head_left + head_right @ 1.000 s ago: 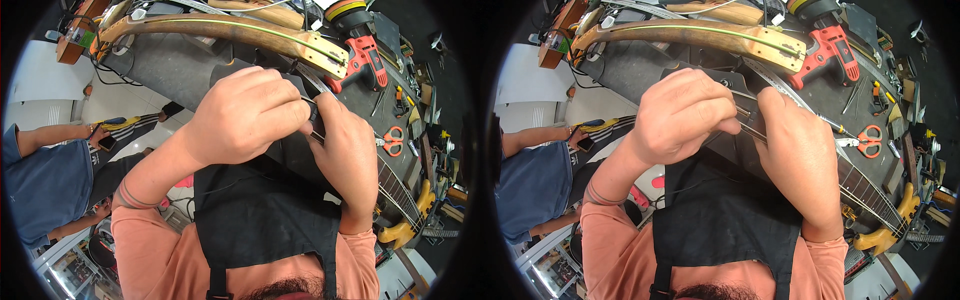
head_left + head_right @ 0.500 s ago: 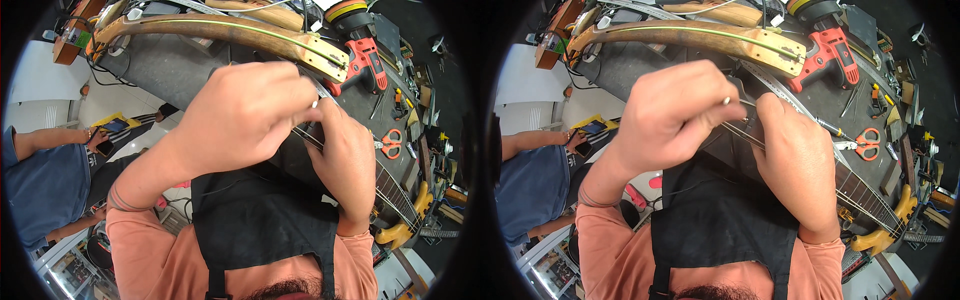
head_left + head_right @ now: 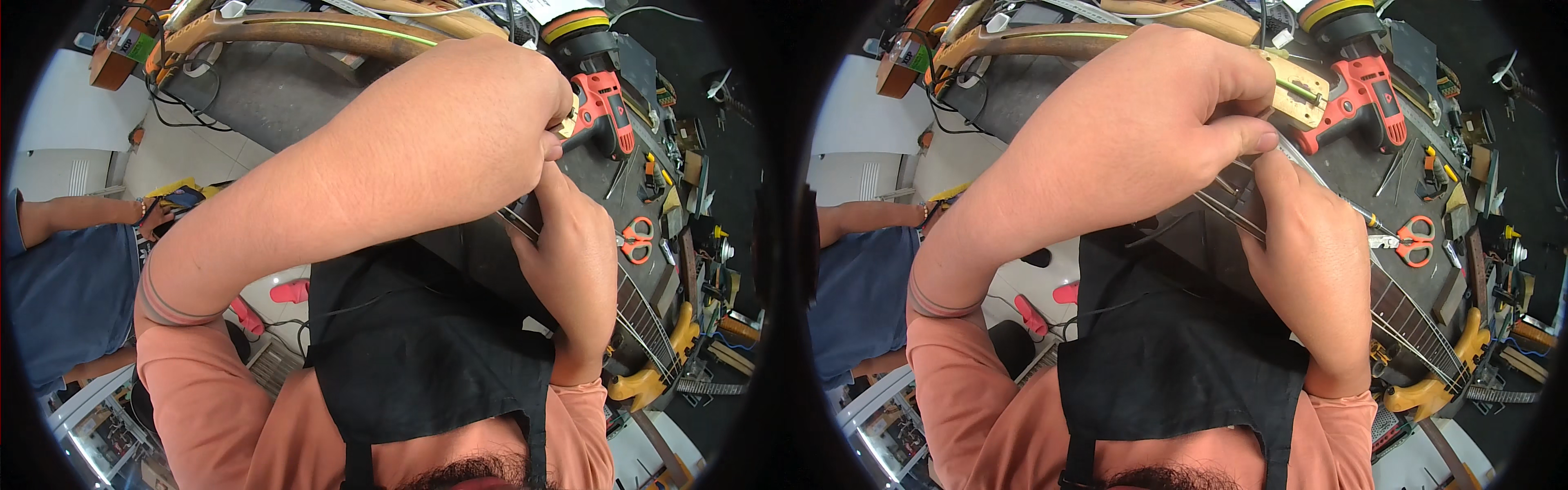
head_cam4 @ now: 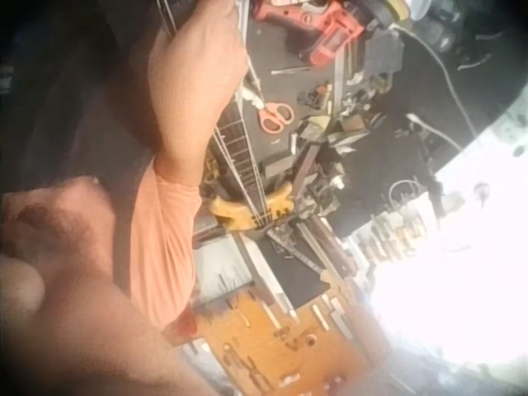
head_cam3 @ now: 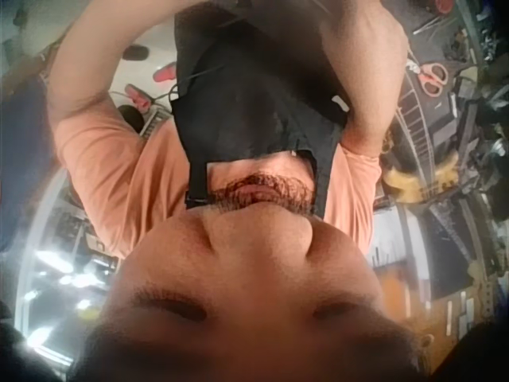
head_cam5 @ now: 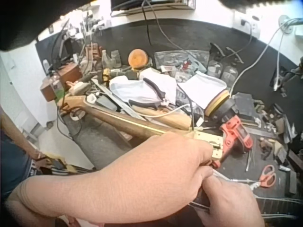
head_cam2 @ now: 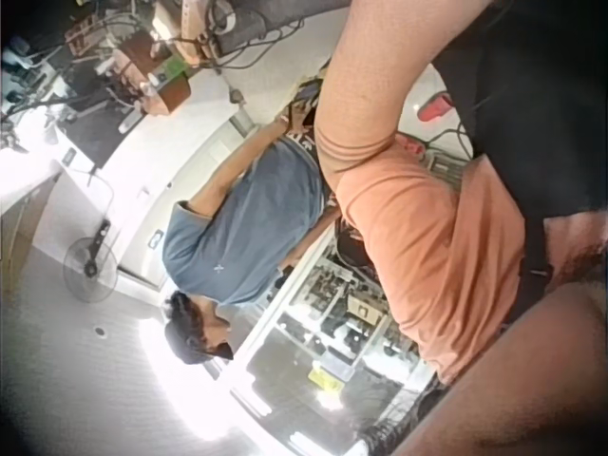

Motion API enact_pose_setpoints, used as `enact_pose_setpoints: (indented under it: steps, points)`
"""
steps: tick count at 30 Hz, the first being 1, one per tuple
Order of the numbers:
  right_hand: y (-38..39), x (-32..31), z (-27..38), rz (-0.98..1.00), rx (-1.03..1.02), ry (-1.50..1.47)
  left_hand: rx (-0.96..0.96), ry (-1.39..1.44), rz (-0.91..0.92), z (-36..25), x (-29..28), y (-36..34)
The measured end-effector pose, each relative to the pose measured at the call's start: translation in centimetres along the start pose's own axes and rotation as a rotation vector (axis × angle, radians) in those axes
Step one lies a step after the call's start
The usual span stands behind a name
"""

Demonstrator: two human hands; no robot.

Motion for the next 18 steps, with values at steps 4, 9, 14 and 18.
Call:
enact_pose_setpoints:
  steps: [4, 9, 14, 18]
  points:
    - [0.1, 0.1, 0.0, -0.006, -0.007, 0.01, -0.013, 0.068, -0.031, 0.3, 0.1, 0.3]
    - [-0.1, 0.2, -0.3, 0.02, 0.032, -0.01, -0.042, 0.109, 0.06, 0.6, -0.2, 0.1]
    - [-0.2, 0.2, -0.2, 0.044, 0.025, 0.008, -0.101, 0.252, 0.072, 2.0, 0.2, 0.2]
    - [-0.1, 0.3, -0.4, 0.047, 0.047, -0.002, -0.058, 0.274, 0.088, 1.8, 0.1, 0.1]
Point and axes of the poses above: each hand's wrist, its own y-axis away from the middle knuckle, its own x-axis out of the palm, z = x × y, the point moved 8 cm from there along -y, towards the middle knuckle, and after that the axes turned 4 degrees about -z, right-handed, at the moved point
